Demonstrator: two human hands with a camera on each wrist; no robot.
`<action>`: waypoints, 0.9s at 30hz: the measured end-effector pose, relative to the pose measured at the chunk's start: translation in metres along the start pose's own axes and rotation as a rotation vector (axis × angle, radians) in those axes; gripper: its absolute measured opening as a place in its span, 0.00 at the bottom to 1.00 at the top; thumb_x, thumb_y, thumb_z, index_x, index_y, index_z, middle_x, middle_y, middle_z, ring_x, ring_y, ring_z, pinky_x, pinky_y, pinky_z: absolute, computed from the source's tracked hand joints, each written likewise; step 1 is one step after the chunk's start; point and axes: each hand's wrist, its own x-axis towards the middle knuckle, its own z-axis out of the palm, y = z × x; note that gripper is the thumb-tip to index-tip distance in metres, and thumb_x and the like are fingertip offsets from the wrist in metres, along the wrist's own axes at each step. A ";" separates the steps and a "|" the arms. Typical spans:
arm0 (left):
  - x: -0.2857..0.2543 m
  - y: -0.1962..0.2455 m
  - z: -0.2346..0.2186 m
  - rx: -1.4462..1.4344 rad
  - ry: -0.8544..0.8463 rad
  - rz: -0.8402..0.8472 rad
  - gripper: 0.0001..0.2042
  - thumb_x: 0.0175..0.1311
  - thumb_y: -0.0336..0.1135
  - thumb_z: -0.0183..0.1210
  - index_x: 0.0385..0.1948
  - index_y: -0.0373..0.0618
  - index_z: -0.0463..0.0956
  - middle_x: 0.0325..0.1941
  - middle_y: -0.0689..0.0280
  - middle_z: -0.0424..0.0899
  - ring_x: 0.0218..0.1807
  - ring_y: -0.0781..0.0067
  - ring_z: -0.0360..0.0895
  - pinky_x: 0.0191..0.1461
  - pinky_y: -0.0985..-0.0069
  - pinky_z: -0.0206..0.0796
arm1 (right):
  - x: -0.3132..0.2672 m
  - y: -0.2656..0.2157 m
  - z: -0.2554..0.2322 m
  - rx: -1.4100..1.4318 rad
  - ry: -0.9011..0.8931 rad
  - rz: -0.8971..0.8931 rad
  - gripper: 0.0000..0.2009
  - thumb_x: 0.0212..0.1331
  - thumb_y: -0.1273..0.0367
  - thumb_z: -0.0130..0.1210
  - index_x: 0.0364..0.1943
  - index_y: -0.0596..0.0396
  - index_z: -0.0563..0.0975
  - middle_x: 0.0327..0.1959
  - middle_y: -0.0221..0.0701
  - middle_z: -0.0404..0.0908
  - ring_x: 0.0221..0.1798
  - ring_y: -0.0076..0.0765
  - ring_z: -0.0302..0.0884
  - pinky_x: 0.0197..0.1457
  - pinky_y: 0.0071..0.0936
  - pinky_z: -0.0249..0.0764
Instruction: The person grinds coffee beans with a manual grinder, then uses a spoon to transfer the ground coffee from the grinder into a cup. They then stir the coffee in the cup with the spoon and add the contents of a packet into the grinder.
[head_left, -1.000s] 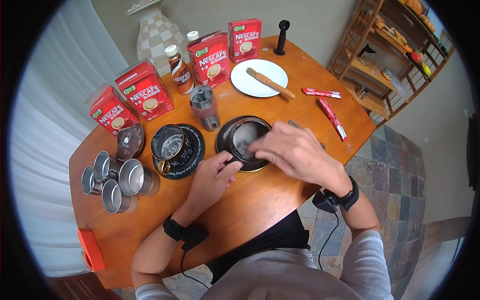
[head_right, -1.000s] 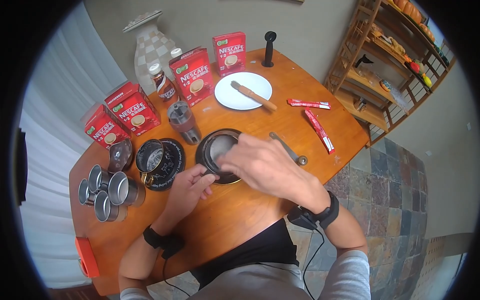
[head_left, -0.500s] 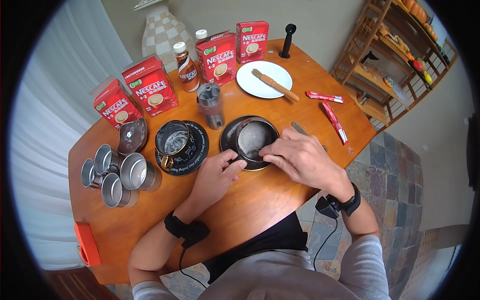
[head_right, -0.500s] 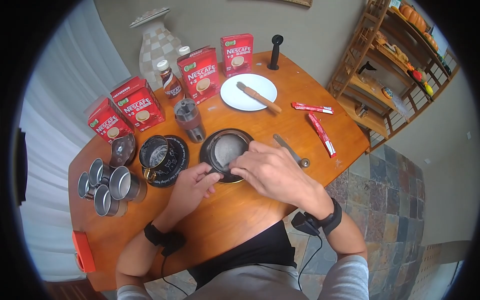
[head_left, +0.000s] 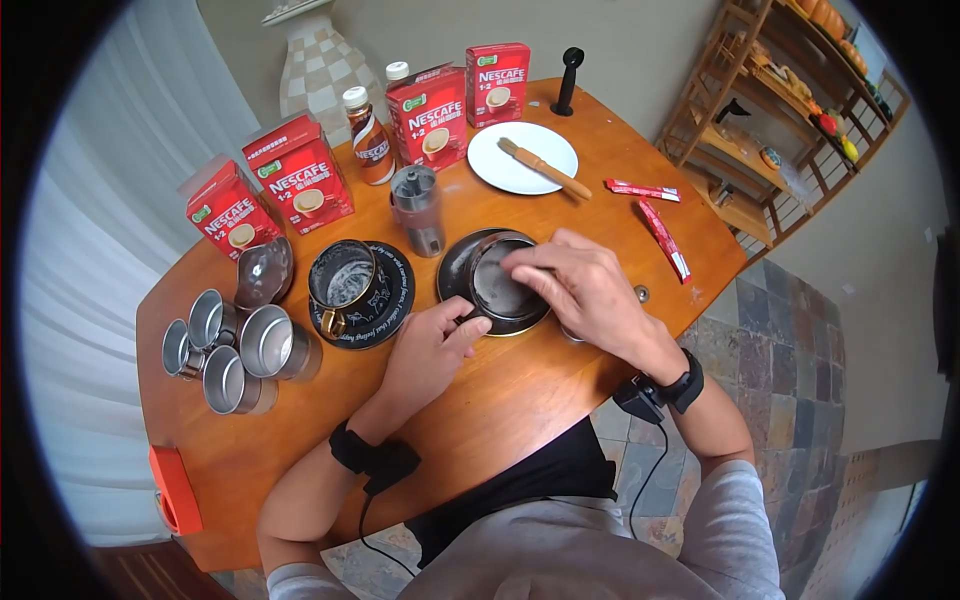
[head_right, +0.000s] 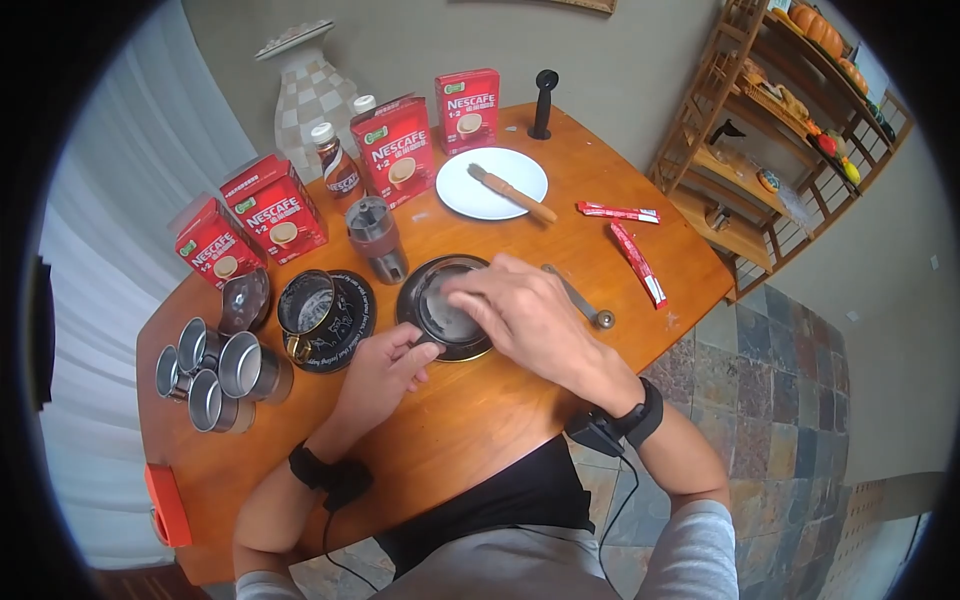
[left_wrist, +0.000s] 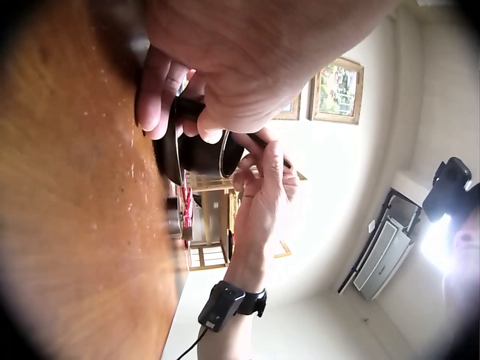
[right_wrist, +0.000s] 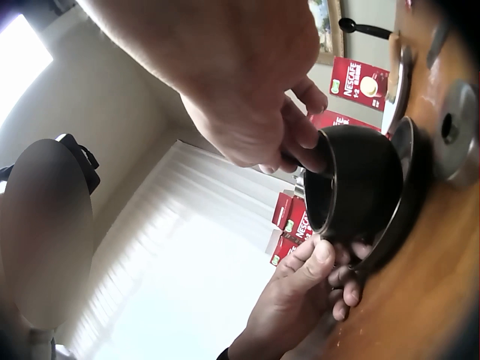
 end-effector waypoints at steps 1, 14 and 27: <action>-0.001 -0.001 0.000 -0.011 0.008 -0.004 0.12 0.77 0.38 0.60 0.43 0.37 0.84 0.27 0.68 0.83 0.31 0.84 0.79 0.33 0.82 0.71 | -0.003 0.000 0.000 0.003 -0.046 -0.010 0.08 0.68 0.68 0.64 0.42 0.57 0.87 0.33 0.40 0.87 0.38 0.48 0.81 0.40 0.42 0.76; 0.001 -0.005 0.003 -0.026 0.039 0.020 0.12 0.75 0.38 0.63 0.38 0.36 0.80 0.23 0.64 0.80 0.26 0.78 0.79 0.31 0.73 0.68 | -0.003 -0.005 -0.007 -0.004 -0.095 0.053 0.08 0.67 0.68 0.64 0.43 0.57 0.88 0.32 0.40 0.86 0.35 0.48 0.80 0.40 0.42 0.77; 0.003 -0.007 0.003 -0.045 0.036 0.029 0.12 0.75 0.39 0.63 0.41 0.37 0.82 0.22 0.63 0.81 0.26 0.78 0.79 0.31 0.73 0.67 | 0.000 0.006 0.003 -0.080 -0.005 -0.085 0.06 0.66 0.68 0.65 0.41 0.55 0.86 0.30 0.39 0.83 0.36 0.48 0.81 0.38 0.44 0.77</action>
